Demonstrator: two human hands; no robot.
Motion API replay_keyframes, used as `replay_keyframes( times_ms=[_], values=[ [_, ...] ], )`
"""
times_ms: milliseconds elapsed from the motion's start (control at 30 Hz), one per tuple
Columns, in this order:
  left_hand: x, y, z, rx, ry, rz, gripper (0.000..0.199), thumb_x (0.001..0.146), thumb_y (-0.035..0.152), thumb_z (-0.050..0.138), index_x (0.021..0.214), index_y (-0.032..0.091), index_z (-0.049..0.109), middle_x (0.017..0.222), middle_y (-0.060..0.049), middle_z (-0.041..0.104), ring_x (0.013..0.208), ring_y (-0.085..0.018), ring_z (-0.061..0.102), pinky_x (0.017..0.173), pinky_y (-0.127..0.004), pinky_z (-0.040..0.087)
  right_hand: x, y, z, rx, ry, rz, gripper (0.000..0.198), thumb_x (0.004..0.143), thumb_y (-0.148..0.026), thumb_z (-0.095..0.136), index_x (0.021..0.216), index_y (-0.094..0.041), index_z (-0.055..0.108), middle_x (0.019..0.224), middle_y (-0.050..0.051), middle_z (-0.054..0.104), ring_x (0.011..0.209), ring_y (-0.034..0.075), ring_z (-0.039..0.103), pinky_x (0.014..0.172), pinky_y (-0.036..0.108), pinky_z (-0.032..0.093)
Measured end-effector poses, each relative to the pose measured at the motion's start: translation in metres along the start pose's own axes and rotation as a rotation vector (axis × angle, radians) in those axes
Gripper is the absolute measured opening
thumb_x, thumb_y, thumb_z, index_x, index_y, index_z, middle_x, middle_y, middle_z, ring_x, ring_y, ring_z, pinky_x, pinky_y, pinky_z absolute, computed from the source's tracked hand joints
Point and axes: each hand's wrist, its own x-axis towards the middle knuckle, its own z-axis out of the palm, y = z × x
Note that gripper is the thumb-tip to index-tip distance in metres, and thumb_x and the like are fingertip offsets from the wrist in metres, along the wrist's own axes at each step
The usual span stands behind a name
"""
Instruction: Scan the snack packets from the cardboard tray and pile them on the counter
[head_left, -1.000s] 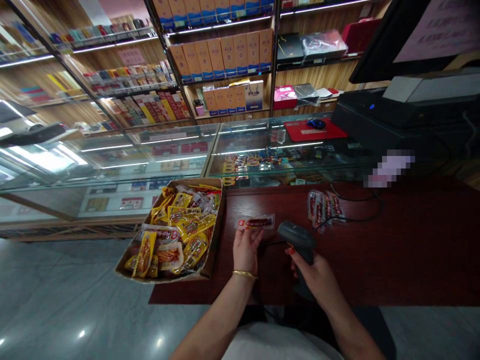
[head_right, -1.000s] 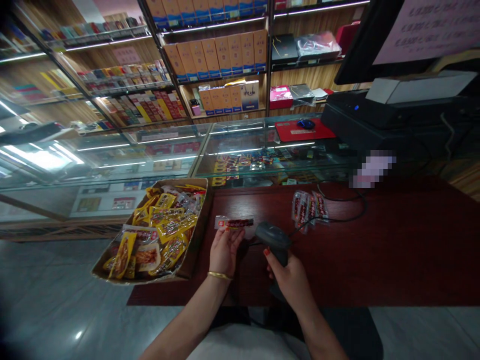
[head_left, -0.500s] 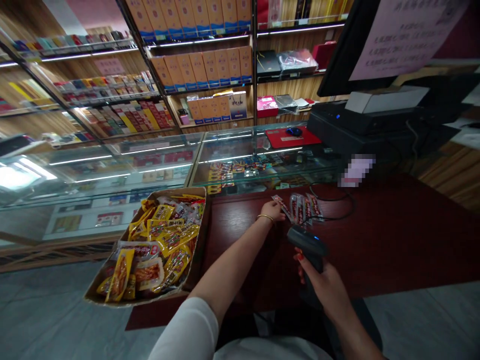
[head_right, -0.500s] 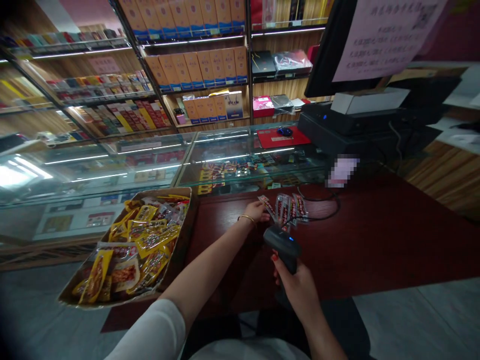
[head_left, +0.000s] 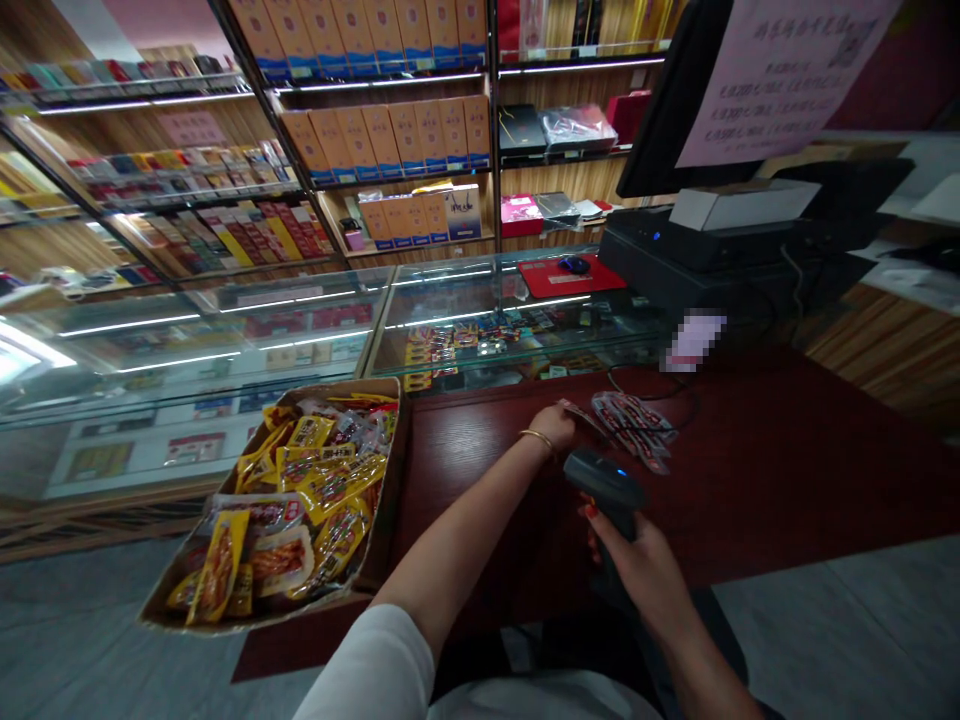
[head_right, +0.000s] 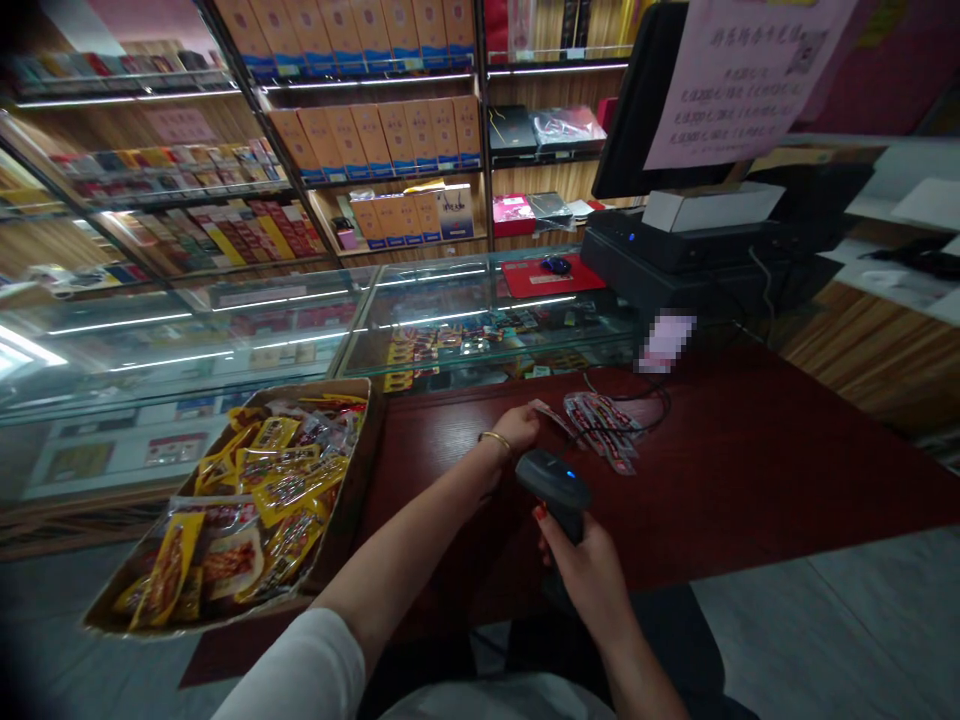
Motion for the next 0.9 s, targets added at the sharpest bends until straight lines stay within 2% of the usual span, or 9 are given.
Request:
replay_keyframes(
  times_ms=[67, 133, 300, 367, 433, 533, 633, 767, 900],
  values=[
    [-0.029, 0.004, -0.026, 0.003, 0.089, 0.09, 0.022, 0.077, 0.01, 0.075, 0.097, 0.019, 0.074, 0.117, -0.012, 0.073, 0.129, -0.031, 0.06, 0.117, -0.043, 0.041, 0.0, -0.002, 0.007, 0.005, -0.024, 0.008, 0.052, 0.066, -0.063, 0.083, 0.088, -0.016, 0.076, 0.058, 0.0, 0.069, 0.052, 0.02, 0.065, 0.05, 0.029, 0.051],
    [-0.072, 0.005, -0.054, -0.039, 0.182, 0.159, 0.032, 0.072, 0.007, 0.073, 0.1, 0.022, 0.076, 0.122, -0.011, 0.073, 0.132, -0.03, 0.058, 0.118, -0.04, 0.039, -0.001, -0.003, 0.015, 0.022, -0.057, 0.007, 0.051, 0.066, -0.061, 0.084, 0.089, -0.017, 0.076, 0.06, 0.001, 0.071, 0.053, 0.021, 0.067, 0.051, 0.03, 0.053],
    [-0.202, 0.011, -0.136, -0.014, 0.282, 0.335, 0.031, 0.073, 0.023, 0.081, 0.104, 0.023, 0.081, 0.108, -0.012, 0.078, 0.096, -0.028, 0.072, 0.092, -0.036, 0.055, -0.006, -0.007, 0.033, 0.118, -0.185, 0.005, 0.06, 0.067, -0.069, 0.083, 0.102, -0.02, 0.074, 0.091, 0.007, 0.081, 0.066, 0.022, 0.075, 0.059, 0.031, 0.061],
    [-0.235, 0.018, -0.177, 0.195, 0.357, 0.336, 0.025, 0.077, 0.031, 0.078, 0.101, 0.024, 0.082, 0.1, -0.009, 0.079, 0.091, -0.027, 0.072, 0.085, -0.034, 0.055, -0.007, -0.007, 0.038, 0.148, -0.241, 0.045, 0.066, 0.065, -0.072, 0.083, 0.105, -0.022, 0.072, 0.104, 0.01, 0.082, 0.07, 0.024, 0.078, 0.061, 0.034, 0.064],
    [-0.247, 0.026, -0.222, 0.5, 0.495, 0.291, 0.024, 0.083, 0.036, 0.07, 0.101, 0.025, 0.081, 0.094, -0.007, 0.08, 0.087, -0.026, 0.072, 0.081, -0.034, 0.054, -0.006, -0.006, 0.04, 0.134, -0.293, 0.067, 0.069, 0.064, -0.074, 0.084, 0.107, -0.021, 0.071, 0.108, 0.012, 0.082, 0.072, 0.025, 0.08, 0.065, 0.037, 0.066],
    [-0.233, 0.038, -0.287, 0.897, 0.682, 0.151, 0.029, 0.087, 0.038, 0.06, 0.103, 0.024, 0.08, 0.089, -0.005, 0.08, 0.082, -0.024, 0.071, 0.078, -0.033, 0.052, -0.001, -0.002, 0.04, 0.083, -0.333, 0.04, 0.069, 0.067, -0.074, 0.082, 0.109, -0.02, 0.071, 0.109, 0.014, 0.082, 0.077, 0.029, 0.081, 0.068, 0.039, 0.067],
    [-0.195, 0.049, -0.324, 1.206, 0.621, 0.047, 0.034, 0.09, 0.036, 0.054, 0.107, 0.024, 0.08, 0.097, -0.007, 0.081, 0.087, -0.025, 0.072, 0.078, -0.031, 0.05, 0.002, 0.0, 0.038, -0.006, -0.326, -0.026, 0.066, 0.07, -0.075, 0.079, 0.104, -0.019, 0.074, 0.107, 0.015, 0.082, 0.073, 0.027, 0.08, 0.06, 0.035, 0.065],
    [-0.138, 0.058, -0.327, 1.429, 0.468, 0.035, 0.034, 0.09, 0.03, 0.054, 0.11, 0.023, 0.081, 0.111, -0.011, 0.08, 0.102, -0.027, 0.071, 0.087, -0.032, 0.049, 0.003, -0.002, 0.036, -0.103, -0.31, -0.117, 0.061, 0.074, -0.074, 0.075, 0.095, -0.018, 0.077, 0.092, 0.013, 0.083, 0.061, 0.022, 0.074, 0.052, 0.031, 0.059],
    [-0.095, 0.058, -0.313, 1.466, 0.351, 0.003, 0.022, 0.083, 0.033, 0.067, 0.098, 0.027, 0.082, 0.1, -0.009, 0.081, 0.1, -0.027, 0.071, 0.088, -0.031, 0.048, 0.002, -0.002, 0.037, -0.138, -0.304, -0.135, 0.059, 0.076, -0.074, 0.073, 0.093, -0.018, 0.077, 0.08, 0.011, 0.081, 0.058, 0.022, 0.072, 0.051, 0.031, 0.056]
  ],
)
